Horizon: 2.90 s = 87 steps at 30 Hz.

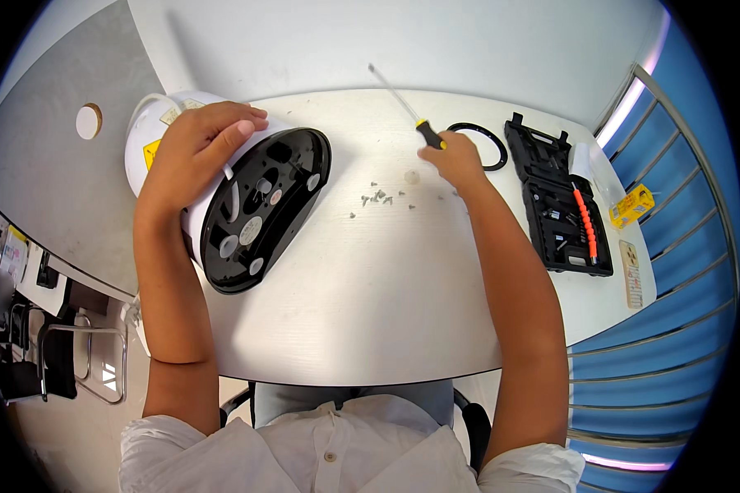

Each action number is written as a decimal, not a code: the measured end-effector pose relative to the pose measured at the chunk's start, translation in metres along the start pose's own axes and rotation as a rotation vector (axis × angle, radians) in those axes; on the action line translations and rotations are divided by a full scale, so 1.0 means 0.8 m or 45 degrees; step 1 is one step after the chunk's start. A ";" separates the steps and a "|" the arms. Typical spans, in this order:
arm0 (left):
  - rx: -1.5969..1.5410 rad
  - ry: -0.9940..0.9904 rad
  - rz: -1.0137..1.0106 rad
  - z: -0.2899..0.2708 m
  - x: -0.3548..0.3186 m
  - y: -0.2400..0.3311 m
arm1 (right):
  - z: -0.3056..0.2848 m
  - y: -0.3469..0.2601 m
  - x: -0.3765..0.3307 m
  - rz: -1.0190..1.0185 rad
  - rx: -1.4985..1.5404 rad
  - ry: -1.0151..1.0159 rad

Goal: The person uses a screwdriver to remove multiple screws from the base of a white cylindrical appliance. After removing the screws, the person detaches the base cover, exposing the internal wiring and components.

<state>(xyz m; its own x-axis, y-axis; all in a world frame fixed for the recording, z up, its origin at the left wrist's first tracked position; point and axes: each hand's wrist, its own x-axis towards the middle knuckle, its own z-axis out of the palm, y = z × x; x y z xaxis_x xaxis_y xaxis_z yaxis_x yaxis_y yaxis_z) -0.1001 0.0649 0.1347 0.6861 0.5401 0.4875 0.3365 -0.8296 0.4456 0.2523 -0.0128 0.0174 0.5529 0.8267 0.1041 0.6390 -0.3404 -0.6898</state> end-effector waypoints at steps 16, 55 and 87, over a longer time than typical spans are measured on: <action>-0.066 0.023 -0.047 0.003 -0.004 -0.004 | -0.053 -0.040 -0.138 -0.477 0.213 -0.481; -0.226 0.035 -0.032 0.008 -0.001 -0.008 | -0.056 -0.033 -0.129 -0.010 0.137 -0.763; -0.236 0.014 -0.056 0.007 -0.004 -0.007 | -0.045 -0.028 -0.125 0.198 0.369 -0.880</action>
<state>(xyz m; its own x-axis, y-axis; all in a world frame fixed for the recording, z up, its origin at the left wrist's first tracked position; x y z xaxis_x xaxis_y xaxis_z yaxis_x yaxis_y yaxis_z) -0.1007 0.0674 0.1267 0.6661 0.5776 0.4720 0.2407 -0.7653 0.5969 0.2019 -0.1039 0.0484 0.1040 0.9036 -0.4156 0.3626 -0.4235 -0.8302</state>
